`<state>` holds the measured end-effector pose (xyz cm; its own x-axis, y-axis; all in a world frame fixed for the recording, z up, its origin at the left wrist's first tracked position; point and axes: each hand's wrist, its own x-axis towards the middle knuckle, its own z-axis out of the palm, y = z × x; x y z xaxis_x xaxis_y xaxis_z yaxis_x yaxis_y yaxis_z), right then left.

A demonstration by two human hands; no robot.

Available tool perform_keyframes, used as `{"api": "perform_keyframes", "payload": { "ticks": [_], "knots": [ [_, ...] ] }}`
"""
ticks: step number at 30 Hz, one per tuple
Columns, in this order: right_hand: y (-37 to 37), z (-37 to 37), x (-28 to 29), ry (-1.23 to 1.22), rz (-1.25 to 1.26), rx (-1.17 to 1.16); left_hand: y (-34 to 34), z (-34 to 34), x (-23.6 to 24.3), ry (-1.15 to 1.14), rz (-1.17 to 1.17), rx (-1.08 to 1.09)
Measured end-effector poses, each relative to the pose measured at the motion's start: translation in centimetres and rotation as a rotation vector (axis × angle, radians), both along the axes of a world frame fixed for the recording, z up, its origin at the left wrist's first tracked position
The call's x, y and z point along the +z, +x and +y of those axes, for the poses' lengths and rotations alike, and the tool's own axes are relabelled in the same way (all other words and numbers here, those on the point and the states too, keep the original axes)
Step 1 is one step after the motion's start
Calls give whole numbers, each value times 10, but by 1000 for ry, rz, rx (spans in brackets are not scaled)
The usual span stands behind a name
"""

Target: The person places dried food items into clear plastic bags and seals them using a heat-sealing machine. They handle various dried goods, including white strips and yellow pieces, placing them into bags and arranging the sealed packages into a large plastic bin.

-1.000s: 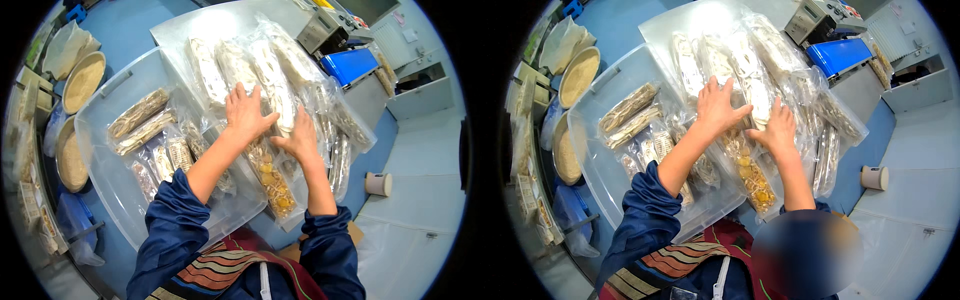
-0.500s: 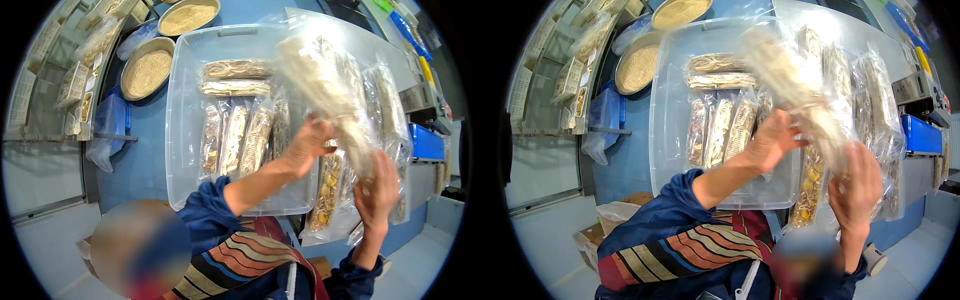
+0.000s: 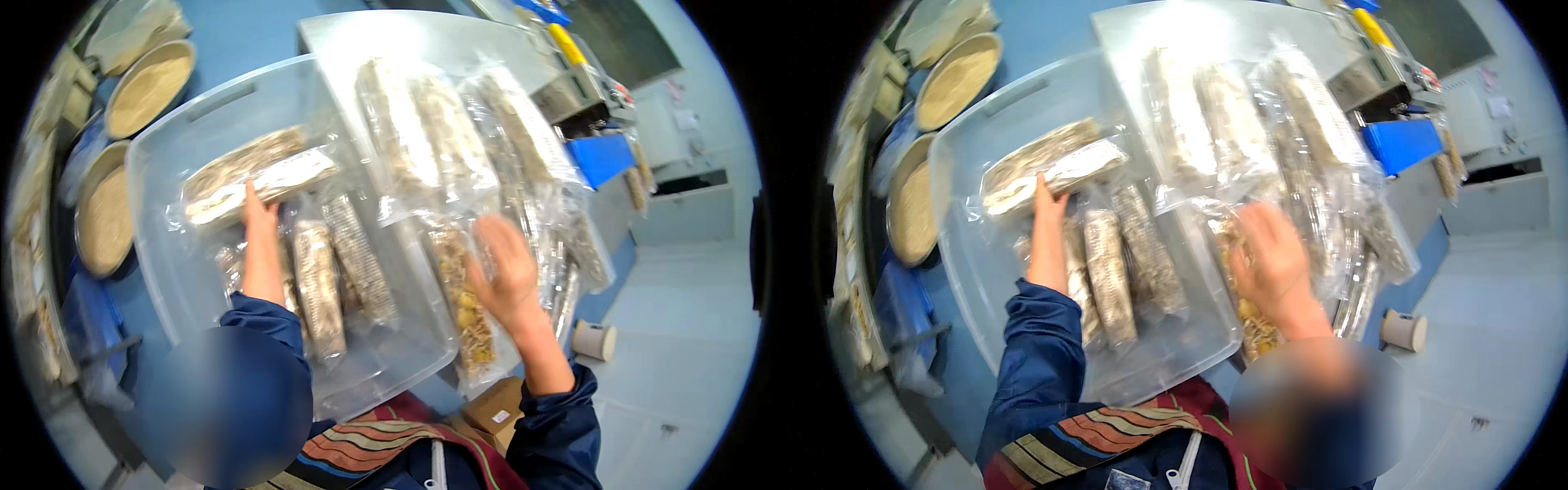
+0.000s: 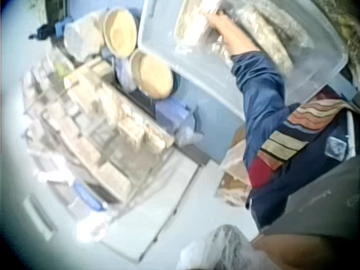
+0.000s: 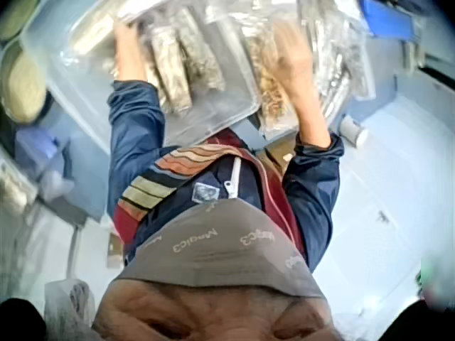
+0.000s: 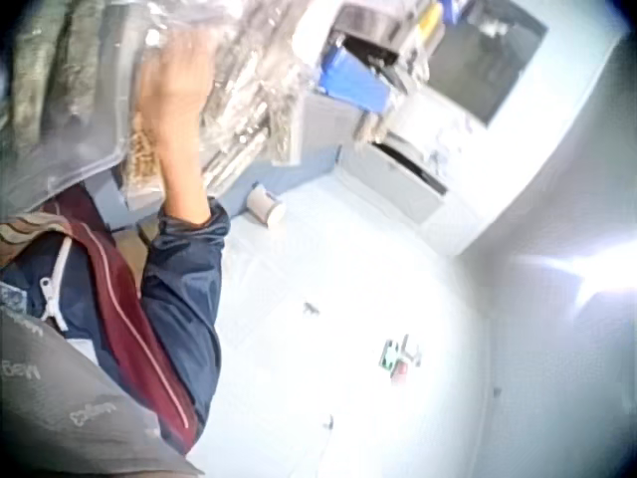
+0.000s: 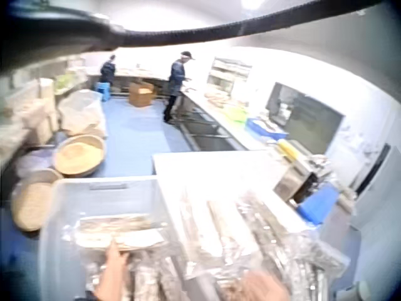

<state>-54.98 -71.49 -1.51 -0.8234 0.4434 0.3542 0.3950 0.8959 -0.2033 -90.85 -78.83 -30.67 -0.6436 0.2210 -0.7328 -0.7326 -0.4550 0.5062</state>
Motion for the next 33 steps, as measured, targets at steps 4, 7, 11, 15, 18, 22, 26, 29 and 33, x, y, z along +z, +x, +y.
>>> {"api": "perform_keyframes", "payload": {
  "ticks": [4, 7, 11, 15, 18, 22, 26, 29, 33],
  "knots": [
    [28, 132, 6, 352, -61, -439, -37, 13, -62, -374, 56, -333],
    [43, 203, -5, 240, -385, -772, -27, 10, -49, -426, 127, -605],
    [54, 232, -11, -174, -542, -1030, 93, -23, 9, -699, 926, -745],
    [56, 182, 23, 5, -242, -994, 180, -70, -7, -937, 1117, -1207],
    [94, 158, 57, 130, 80, -804, 184, -49, -8, -1115, 983, -1261],
    [47, 45, 102, -610, 345, -617, 163, -60, 17, -968, 928, -1268],
    [16, -73, 20, -1123, 310, -492, 134, -115, 12, -285, 675, -1024],
    [-29, -159, -76, -1462, 316, -507, 115, -178, 93, 283, 185, -700],
    [-75, -215, -187, -1216, -318, -392, 132, -212, 64, -383, 466, -969]
  ]
}}
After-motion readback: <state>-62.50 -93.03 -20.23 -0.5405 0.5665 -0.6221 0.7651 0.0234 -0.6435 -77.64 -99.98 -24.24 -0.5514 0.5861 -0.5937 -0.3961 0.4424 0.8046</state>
